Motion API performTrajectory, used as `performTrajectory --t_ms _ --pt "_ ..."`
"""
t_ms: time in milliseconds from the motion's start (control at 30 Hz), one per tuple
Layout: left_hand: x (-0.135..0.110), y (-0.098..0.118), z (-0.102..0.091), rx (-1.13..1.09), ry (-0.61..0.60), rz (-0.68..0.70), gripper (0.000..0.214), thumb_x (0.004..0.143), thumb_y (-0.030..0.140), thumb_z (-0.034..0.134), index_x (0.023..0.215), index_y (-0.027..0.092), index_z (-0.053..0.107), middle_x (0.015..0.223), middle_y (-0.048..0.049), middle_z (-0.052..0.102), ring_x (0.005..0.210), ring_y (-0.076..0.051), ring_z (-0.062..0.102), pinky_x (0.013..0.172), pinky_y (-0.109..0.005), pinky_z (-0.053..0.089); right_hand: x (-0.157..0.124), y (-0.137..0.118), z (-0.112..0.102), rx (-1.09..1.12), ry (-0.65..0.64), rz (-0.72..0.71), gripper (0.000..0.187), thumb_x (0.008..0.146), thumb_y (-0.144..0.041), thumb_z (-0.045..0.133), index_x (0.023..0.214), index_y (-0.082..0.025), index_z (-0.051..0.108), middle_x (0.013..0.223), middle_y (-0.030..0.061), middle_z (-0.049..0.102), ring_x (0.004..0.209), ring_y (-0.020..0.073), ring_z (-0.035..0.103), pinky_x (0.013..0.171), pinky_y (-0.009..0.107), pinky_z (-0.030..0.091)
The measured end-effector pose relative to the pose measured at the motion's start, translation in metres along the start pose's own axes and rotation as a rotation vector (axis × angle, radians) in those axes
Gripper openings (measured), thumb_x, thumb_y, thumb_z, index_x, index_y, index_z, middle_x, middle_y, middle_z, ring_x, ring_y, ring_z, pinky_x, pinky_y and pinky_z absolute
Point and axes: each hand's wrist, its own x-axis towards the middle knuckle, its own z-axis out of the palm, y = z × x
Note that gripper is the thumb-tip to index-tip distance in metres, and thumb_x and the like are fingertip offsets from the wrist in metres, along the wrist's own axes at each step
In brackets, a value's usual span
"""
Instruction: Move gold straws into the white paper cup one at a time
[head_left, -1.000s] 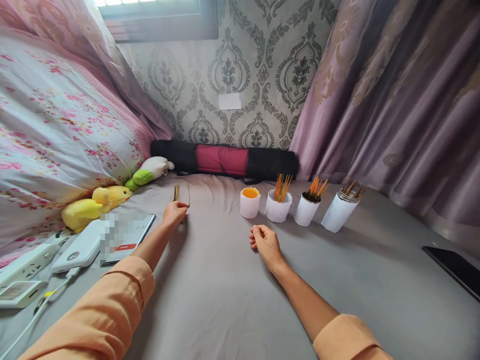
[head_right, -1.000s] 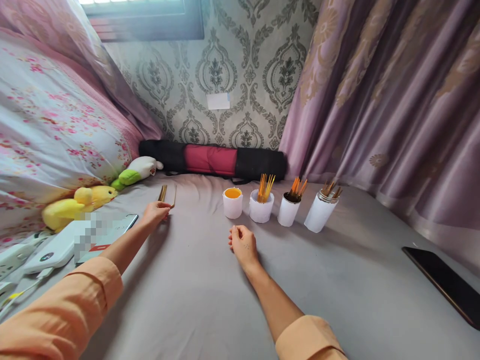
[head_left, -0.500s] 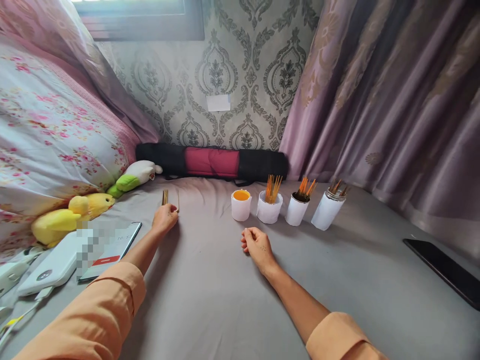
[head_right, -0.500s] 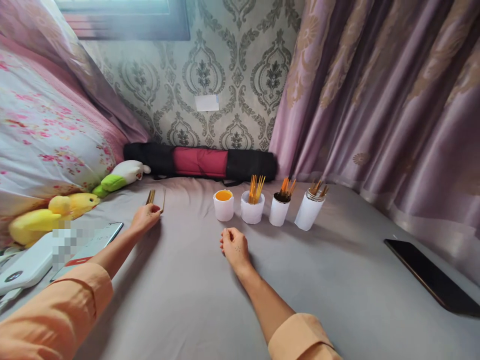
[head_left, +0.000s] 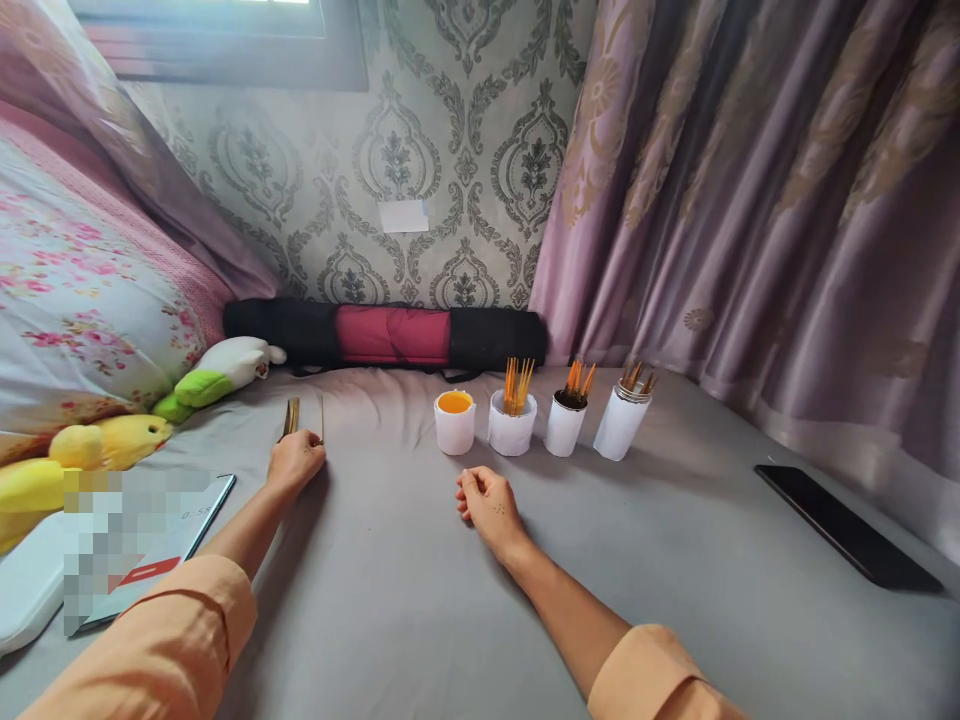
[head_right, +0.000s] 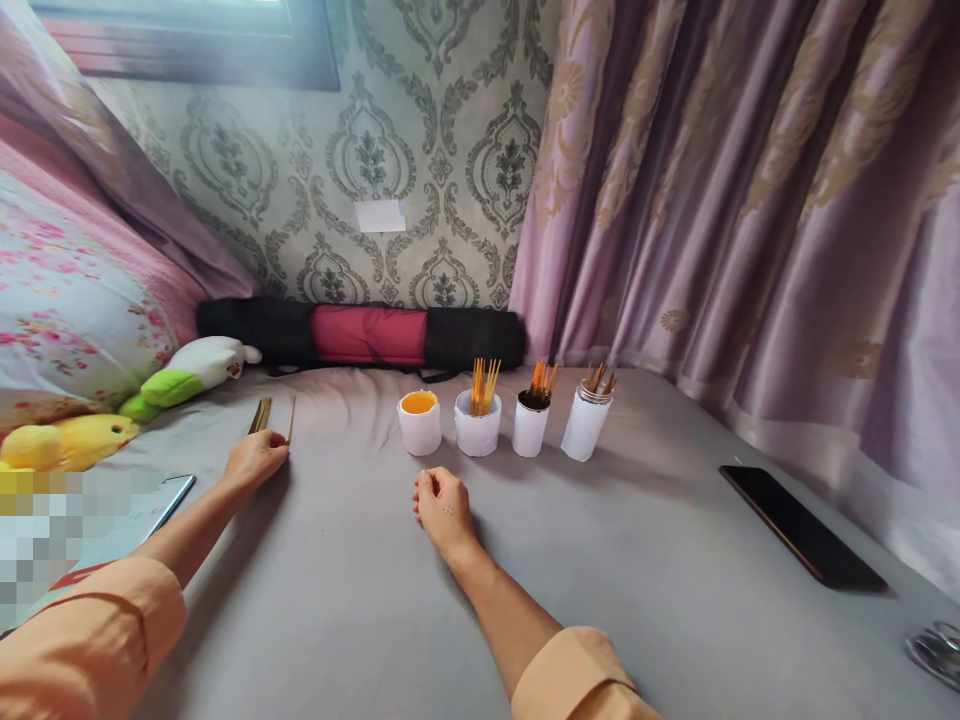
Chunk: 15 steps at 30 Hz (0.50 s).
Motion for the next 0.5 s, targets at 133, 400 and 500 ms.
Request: performTrajectory --t_ms 133,400,500 --pt "0.0035 0.0000 0.0015 0.144 -0.018 0.024 0.008 0.057 0.014 0.052 0.062 0.017 0.058 0.078 -0.0126 0.064 0.090 -0.032 0.056 0.079 -0.037 0.040 -0.0001 -0.0003 0.0002 0.004 -0.007 -0.001 0.031 0.077 -0.043 0.043 0.073 -0.014 0.054 0.060 0.0002 0.053 0.045 0.0073 0.050 0.038 0.017 0.038" --pt "0.0081 0.0000 0.0066 0.247 -0.010 0.029 0.011 0.059 0.016 0.052 0.066 0.016 0.061 0.079 -0.0148 0.064 0.088 -0.033 0.057 0.076 -0.038 0.042 0.0005 0.0015 0.0002 0.015 -0.009 -0.007 0.031 0.076 -0.044 0.044 0.073 -0.015 0.054 0.059 0.0000 0.054 0.045 0.0075 0.050 0.038 0.017 0.038" --pt "0.0085 -0.0001 0.0080 0.252 0.000 0.019 0.011 0.059 0.016 0.052 0.065 0.016 0.061 0.079 -0.0149 0.064 0.087 -0.034 0.057 0.076 -0.039 0.042 0.0017 0.0049 0.0006 -0.003 -0.007 -0.021 0.032 0.077 -0.044 0.042 0.074 -0.015 0.055 0.059 0.0002 0.054 0.045 0.0076 0.050 0.038 0.017 0.039"
